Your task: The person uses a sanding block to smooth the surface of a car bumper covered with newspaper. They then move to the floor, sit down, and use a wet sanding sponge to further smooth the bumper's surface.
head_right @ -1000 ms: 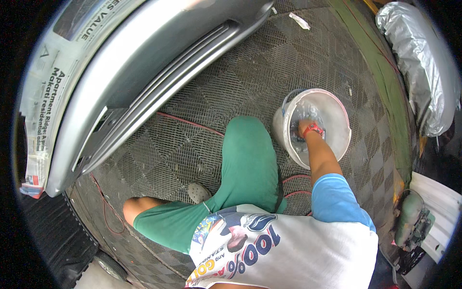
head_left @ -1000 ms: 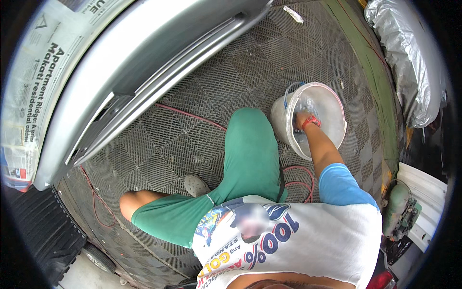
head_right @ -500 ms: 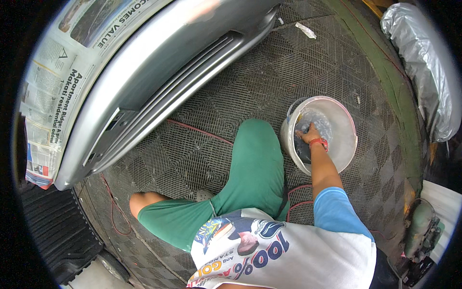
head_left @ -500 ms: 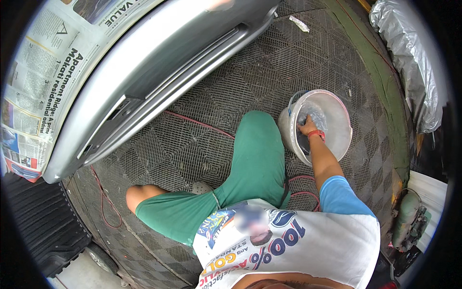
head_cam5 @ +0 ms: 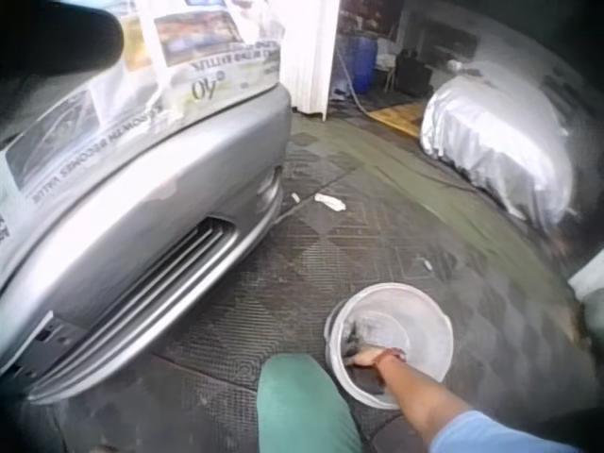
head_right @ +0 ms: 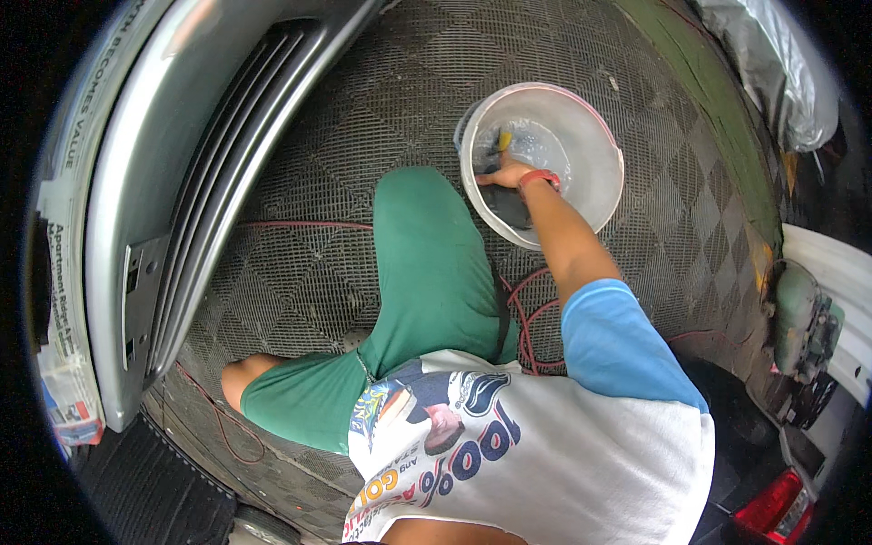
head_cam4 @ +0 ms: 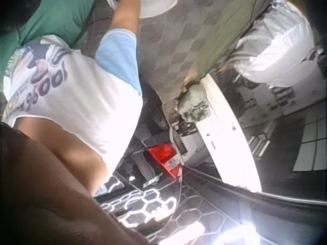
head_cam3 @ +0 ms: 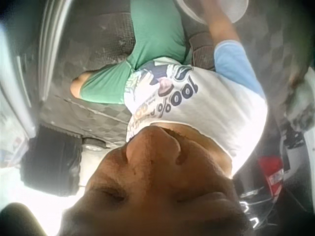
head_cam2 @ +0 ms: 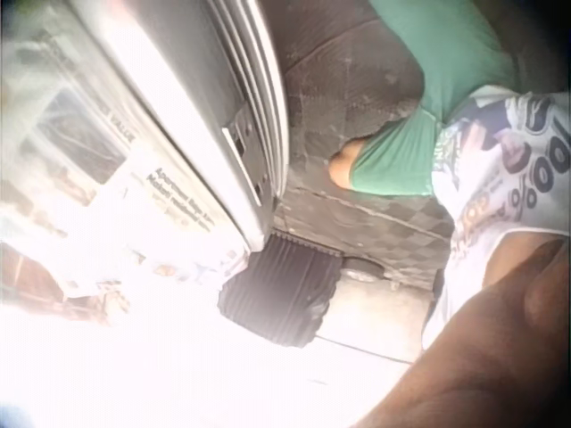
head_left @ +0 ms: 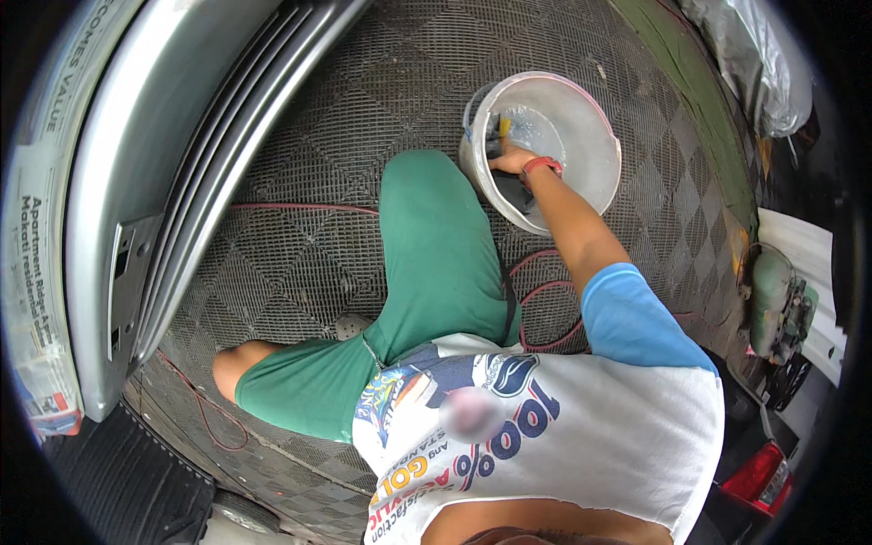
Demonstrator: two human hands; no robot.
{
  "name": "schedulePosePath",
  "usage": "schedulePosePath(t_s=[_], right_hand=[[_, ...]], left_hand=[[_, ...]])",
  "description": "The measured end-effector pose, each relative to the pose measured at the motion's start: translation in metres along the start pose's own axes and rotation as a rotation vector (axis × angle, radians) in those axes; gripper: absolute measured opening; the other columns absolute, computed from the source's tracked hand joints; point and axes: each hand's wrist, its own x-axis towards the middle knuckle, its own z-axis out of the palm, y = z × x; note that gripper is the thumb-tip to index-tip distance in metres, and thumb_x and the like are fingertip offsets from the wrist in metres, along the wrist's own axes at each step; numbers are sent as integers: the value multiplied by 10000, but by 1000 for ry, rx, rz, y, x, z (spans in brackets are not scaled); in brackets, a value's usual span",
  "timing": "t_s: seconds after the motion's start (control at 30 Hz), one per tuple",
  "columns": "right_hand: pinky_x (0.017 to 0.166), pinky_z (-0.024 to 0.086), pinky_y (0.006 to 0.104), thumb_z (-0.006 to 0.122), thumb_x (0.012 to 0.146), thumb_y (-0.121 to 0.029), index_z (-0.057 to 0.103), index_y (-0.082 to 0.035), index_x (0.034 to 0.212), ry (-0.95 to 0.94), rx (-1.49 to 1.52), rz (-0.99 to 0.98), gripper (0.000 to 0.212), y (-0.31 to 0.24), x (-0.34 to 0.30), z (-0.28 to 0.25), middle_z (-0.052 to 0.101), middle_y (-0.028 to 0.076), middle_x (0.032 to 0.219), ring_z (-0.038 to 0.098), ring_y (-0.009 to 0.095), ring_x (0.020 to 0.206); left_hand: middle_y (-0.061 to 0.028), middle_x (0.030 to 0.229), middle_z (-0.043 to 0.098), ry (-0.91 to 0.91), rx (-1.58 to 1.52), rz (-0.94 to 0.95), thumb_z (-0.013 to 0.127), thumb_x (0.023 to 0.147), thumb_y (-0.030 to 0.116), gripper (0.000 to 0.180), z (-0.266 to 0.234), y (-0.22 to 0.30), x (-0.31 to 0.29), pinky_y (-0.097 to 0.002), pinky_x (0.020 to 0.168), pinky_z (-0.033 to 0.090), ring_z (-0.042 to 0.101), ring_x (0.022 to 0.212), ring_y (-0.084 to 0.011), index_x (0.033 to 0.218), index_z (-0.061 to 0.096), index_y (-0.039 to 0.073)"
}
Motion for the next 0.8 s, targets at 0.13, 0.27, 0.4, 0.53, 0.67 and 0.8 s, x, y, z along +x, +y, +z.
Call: schedulePosePath(t_s=[0.13, 0.27, 0.4, 0.53, 0.67, 0.8], right_hand=[[1261, 314, 426, 777, 838, -534, 214, -78, 1693, -157, 33, -46, 1120, 16, 27, 22, 371, 210, 1681, 363, 352, 1552], [1192, 359, 412, 715, 900, -397, 523, -89, 1554, -284, 321, -82, 748, 29, 22, 18, 536, 159, 1566, 495, 301, 1425], [1187, 349, 378, 692, 928, -309, 579, -66, 1490, -159, 281, -145, 622, 12, -31, -23, 585, 113, 1507, 500, 262, 1409], [1200, 378, 381, 709, 959, -297, 487, -70, 1567, -22, 680, -139, 686, 34, -52, -37, 540, 98, 1556, 491, 240, 1430], [1210, 371, 404, 708, 996, -507, 470, -79, 1584, -19, 792, -177, 766, 31, -75, -51, 467, 115, 1623, 490, 255, 1436], [1172, 415, 345, 675, 1034, -469, 542, -55, 1511, 93, 830, -136, 646, 25, -72, -45, 609, 64, 1460, 551, 179, 1344]], left_hand=[[-207, 1683, 352, -6, 40, 17, 384, 1046, 697, 876, 2, 25, -6, -481, 1266, 290, 387, 1515, -357, 1610, 393, 27], [-208, 1685, 347, -2, 28, 19, 380, 1047, 701, 880, -6, 33, -5, -484, 1267, 288, 384, 1516, -358, 1612, 390, 26], [-209, 1687, 343, 6, -13, 121, 375, 1047, 705, 885, -14, 73, -1, -486, 1269, 285, 382, 1518, -359, 1613, 386, 25], [-240, 1676, 332, -56, 355, 685, 251, 1038, 784, 992, -4, 215, 0, -537, 1272, 252, 365, 1523, -383, 1618, 327, -18], [-237, 1572, 486, -71, 404, 1360, 342, 1095, 657, 853, 136, 302, -130, -504, 1257, 309, 428, 1495, -326, 1541, 437, -63], [-252, 1558, 500, -458, 579, 2093, 339, 1124, 540, 723, 250, 332, -290, -516, 1257, 299, 461, 1473, -349, 1519, 477, -49]])
